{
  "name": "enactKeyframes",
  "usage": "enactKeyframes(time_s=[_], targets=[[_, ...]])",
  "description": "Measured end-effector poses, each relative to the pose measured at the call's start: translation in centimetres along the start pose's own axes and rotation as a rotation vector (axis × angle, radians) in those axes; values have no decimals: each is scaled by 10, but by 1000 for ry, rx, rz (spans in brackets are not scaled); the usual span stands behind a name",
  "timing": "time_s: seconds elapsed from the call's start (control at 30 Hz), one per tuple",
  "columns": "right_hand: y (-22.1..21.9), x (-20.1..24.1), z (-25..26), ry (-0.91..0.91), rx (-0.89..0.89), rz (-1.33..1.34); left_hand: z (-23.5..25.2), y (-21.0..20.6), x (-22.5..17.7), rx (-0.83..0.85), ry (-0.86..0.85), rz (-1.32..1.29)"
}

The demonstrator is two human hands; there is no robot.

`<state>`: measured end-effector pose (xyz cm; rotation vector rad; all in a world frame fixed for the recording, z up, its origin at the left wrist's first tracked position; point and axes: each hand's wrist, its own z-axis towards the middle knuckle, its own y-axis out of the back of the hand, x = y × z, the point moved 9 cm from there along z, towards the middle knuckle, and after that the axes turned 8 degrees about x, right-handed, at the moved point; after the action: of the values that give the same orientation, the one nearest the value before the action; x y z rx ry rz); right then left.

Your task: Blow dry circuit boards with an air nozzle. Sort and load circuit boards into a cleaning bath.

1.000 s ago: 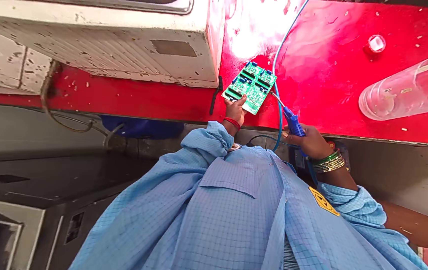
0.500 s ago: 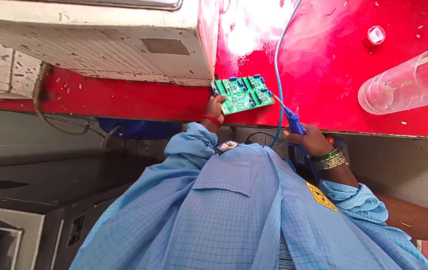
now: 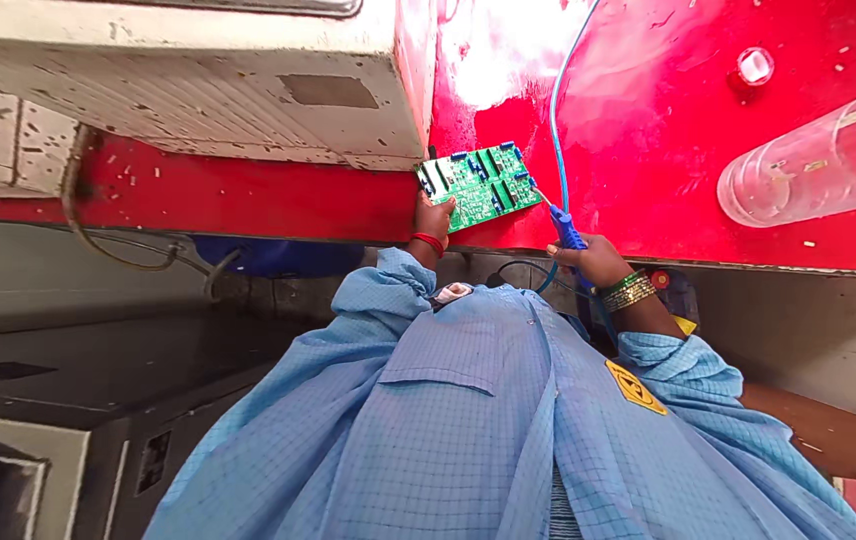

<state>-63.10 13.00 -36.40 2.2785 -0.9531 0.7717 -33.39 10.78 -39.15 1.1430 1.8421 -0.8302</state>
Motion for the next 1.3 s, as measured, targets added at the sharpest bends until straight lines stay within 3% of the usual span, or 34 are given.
enactKeyframes(time_s=[0.2,0.57,0.9,1.13,1.3], targets=[[8,27,4,28,-39,39,0,1,1,-13,5,28],[1,-9,-2,-28,-2,52,5,7,14,13,3,27],[9,45,29,15,-2,10,9,11,31,102,-106,-87],[-4,49,36,-21,35,-18,6,7,38,133,-111,-166],[11,51,45,-26,-25,51,7,8,40,125,-99,-168]])
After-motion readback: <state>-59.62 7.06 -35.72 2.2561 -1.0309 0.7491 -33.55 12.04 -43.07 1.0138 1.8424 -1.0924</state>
